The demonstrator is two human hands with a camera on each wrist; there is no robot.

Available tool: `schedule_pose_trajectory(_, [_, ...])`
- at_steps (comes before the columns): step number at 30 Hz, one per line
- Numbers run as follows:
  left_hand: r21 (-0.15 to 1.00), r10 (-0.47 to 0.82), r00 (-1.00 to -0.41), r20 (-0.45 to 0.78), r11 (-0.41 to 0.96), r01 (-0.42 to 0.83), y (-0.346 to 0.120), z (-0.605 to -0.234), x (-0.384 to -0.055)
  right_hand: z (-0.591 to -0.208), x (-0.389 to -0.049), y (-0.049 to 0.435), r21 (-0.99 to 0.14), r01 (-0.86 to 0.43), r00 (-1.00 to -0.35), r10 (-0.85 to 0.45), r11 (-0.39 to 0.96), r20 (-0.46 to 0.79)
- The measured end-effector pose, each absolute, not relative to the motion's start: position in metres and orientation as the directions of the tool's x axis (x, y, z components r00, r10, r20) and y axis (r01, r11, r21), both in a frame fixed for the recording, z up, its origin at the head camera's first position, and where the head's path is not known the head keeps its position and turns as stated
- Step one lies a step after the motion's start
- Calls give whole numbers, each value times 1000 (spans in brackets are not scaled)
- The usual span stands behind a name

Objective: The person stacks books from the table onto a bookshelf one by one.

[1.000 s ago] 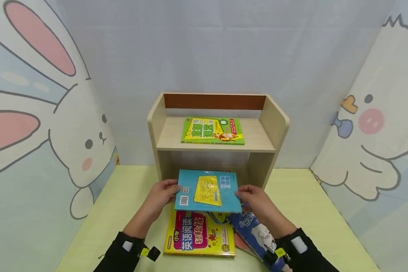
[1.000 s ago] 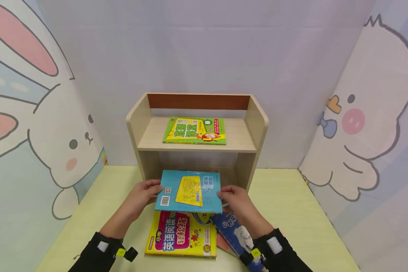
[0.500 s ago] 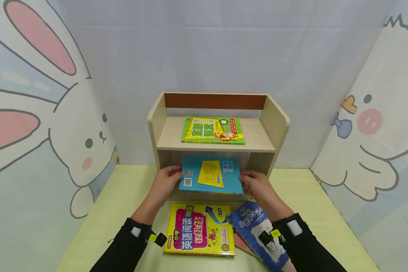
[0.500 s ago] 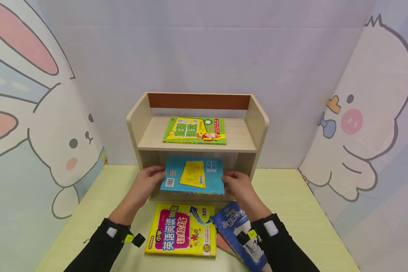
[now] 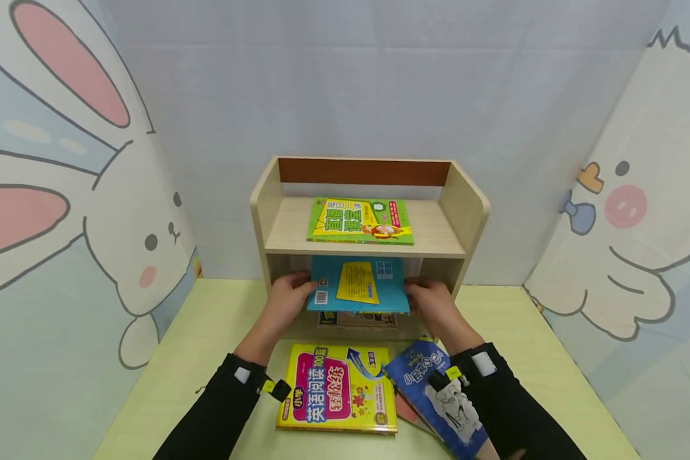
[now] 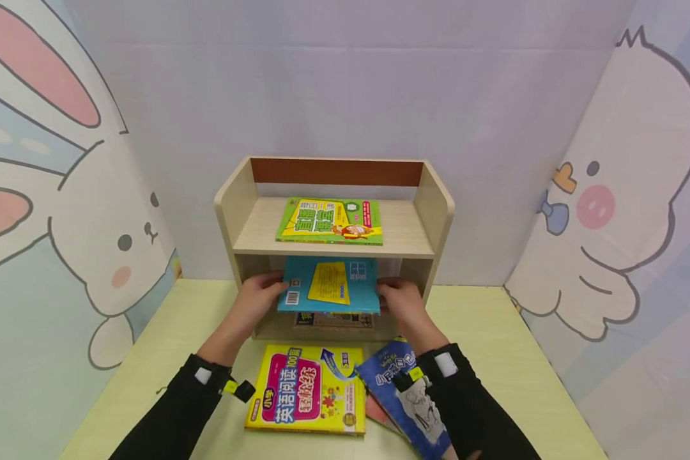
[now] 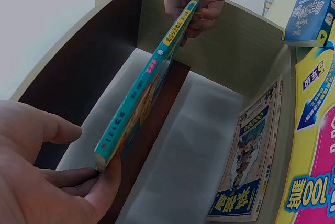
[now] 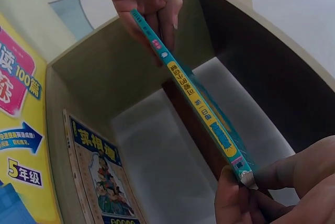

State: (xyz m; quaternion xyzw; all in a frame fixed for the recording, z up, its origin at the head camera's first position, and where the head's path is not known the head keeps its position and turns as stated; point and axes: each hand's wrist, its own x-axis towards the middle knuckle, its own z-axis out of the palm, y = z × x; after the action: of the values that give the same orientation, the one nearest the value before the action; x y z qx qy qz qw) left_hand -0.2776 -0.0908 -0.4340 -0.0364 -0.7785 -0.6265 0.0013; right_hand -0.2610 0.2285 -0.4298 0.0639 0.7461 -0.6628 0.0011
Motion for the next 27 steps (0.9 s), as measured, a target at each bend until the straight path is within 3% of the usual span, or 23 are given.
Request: schedule_pose_trajectory(27, [961,22,-1000,-16,277,-9,-69,-493,-321,-485,-302,223,-965,65,-988,152,254,-26])
